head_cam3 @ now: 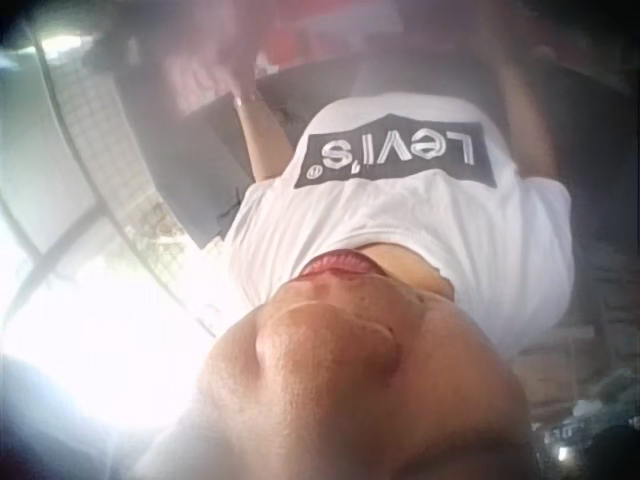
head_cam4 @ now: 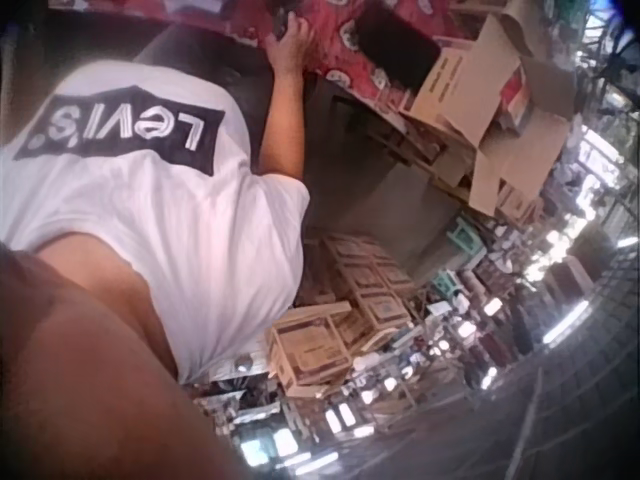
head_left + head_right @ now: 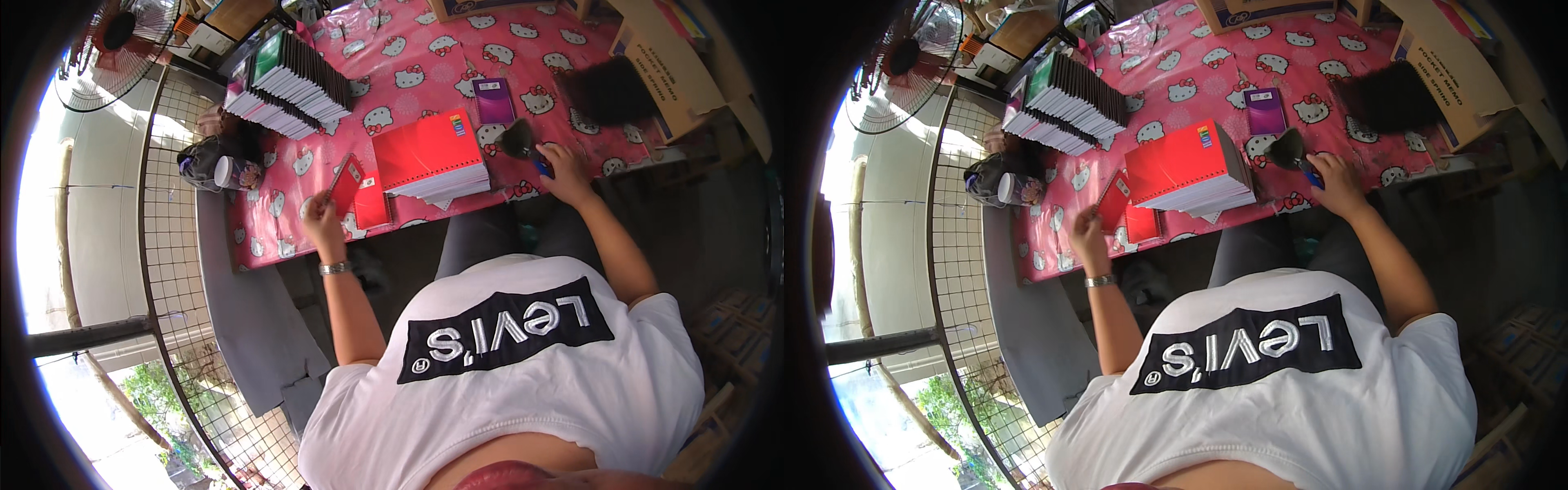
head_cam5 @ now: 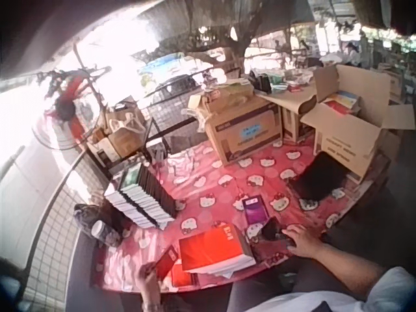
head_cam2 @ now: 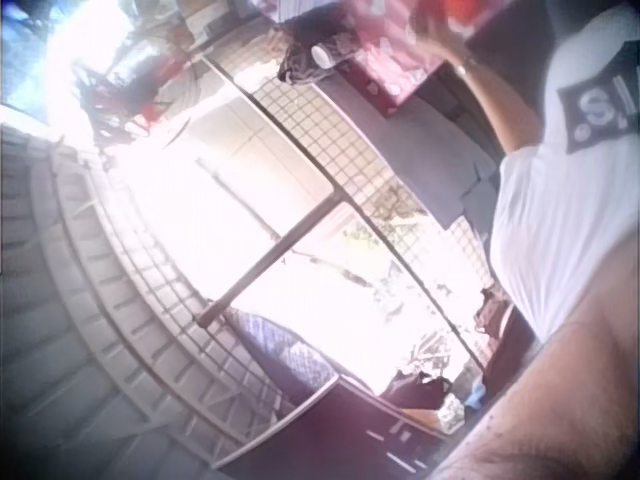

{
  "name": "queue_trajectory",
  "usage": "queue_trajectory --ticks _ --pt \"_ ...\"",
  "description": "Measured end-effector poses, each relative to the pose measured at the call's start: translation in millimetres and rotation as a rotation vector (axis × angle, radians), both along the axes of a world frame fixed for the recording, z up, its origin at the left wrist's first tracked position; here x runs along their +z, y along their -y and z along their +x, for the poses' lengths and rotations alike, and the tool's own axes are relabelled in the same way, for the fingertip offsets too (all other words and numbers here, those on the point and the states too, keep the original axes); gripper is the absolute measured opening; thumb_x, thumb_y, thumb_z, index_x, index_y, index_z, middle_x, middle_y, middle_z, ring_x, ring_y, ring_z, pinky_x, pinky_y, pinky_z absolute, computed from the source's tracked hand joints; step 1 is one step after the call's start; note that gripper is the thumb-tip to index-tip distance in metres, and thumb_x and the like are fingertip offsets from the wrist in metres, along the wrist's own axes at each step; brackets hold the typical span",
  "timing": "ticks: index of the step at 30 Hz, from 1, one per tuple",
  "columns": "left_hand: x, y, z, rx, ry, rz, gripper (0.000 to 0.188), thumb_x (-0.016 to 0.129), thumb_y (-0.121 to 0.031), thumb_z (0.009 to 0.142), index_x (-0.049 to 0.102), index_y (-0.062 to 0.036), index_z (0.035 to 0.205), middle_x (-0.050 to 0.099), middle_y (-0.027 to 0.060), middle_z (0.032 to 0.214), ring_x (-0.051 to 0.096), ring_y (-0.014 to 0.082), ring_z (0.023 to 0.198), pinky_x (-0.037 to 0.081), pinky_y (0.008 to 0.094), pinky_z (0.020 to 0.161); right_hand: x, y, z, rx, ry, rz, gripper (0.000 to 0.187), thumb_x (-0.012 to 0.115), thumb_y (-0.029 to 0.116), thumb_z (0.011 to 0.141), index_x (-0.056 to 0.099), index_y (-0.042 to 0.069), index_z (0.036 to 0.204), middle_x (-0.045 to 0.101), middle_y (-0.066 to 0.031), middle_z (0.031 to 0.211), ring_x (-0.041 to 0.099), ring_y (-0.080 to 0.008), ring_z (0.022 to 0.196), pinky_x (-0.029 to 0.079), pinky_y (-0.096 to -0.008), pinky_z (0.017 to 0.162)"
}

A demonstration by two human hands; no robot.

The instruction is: The person removes spiral notebooks from a cardboard box and uses wire cutters to trim the protruding ends of the metal coils on the notebook spines.

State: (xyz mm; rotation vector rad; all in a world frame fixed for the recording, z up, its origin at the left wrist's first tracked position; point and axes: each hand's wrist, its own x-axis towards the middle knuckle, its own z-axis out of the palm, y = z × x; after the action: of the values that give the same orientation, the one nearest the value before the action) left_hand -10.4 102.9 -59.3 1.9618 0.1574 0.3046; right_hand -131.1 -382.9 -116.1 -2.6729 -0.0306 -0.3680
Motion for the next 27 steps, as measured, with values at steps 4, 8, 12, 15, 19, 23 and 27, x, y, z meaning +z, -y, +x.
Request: queue_trajectory --ticks 4,8,12,15,19,23,27 --pt "54.9 13.0 26.9 -0.293 0.227 0.763 0.014 0.059 -0.004 0.078 0.071 -0.0068 0.085 0.068 0.0103 0.078 0.062 0.0291 0.078 0.048 0.0398 0.07 -19.1 8.9 3.6 -0.021 -0.073 -0.003 0.059 0.071 0.013 0.071 0.055 0.006 0.128 0.056 -0.0151 0.118 0.052 -0.0355 0.117 0.044 -0.047 0.097" --pt "-7.4 39.6 61.8 -0.524 -0.094 1.004 0.014 0.06 -0.015 0.078 0.071 -0.0142 0.087 0.071 0.0101 0.087 0.062 0.0322 0.099 0.049 0.0487 0.085 -21.6 42.4 59.2 -0.074 -0.092 0.228 0.049 0.069 0.017 0.076 0.059 0.007 0.123 0.056 -0.0156 0.121 0.052 -0.0351 0.118 0.043 -0.0475 0.098" --pt "-60.7 37.0 40.3 -0.353 0.01 1.126 0.054 0.065 -0.024 0.084 0.052 -0.0194 0.136 0.051 0.0127 0.14 0.048 0.0371 0.127 0.042 0.0484 0.102 -7.8 42.5 74.2 -0.124 -0.338 0.335 0.045 0.071 0.03 0.082 0.062 0.009 0.121 0.054 -0.0176 0.127 0.051 -0.0359 0.121 0.042 -0.0478 0.1" --pt "-78.7 23.8 23.4 -0.228 -0.17 0.954 0.062 0.067 -0.029 0.087 0.045 -0.0199 0.144 0.045 0.0168 0.145 0.044 0.0395 0.131 0.04 0.048 0.106 -27.6 6.6 57.1 0.022 -0.018 0.178 0.051 0.072 0.041 0.082 0.062 0.011 0.123 0.05 -0.0181 0.134 0.048 -0.0378 0.126 0.04 -0.0503 0.103" --pt "-83.7 2.3 17.5 -0.316 -0.295 0.745 0.063 0.065 -0.033 0.09 0.043 -0.0201 0.147 0.047 0.0198 0.143 0.044 0.0416 0.13 0.04 0.0483 0.107 -27.0 -31.1 67.2 -0.029 -0.019 -0.022 0.054 0.077 0.044 0.077 0.062 0.012 0.118 0.044 -0.0165 0.141 0.044 -0.0386 0.131 0.035 -0.0514 0.108" --pt "-78.6 7.3 20.9 -0.339 -0.317 0.785 0.06 0.06 -0.034 0.094 0.04 -0.0219 0.149 0.047 0.0193 0.143 0.046 0.0414 0.129 0.041 0.0469 0.105 -23.9 -41.9 80.5 0.009 -0.139 -0.128 0.056 0.08 0.045 0.073 0.06 0.012 0.113 0.043 -0.0145 0.142 0.043 -0.0374 0.131 0.034 -0.0488 0.109" --pt "-84.4 -16.0 12.3 -0.295 -0.273 0.83 0.055 0.056 -0.033 0.095 0.043 -0.0206 0.146 0.047 0.0176 0.144 0.047 0.0398 0.129 0.043 0.0496 0.103 0.8 -51.6 77.1 0.237 -0.127 -0.081 0.053 0.081 0.042 0.071 0.06 0.011 0.109 0.045 -0.0134 0.14 0.044 -0.0346 0.13 0.033 -0.0483 0.107"
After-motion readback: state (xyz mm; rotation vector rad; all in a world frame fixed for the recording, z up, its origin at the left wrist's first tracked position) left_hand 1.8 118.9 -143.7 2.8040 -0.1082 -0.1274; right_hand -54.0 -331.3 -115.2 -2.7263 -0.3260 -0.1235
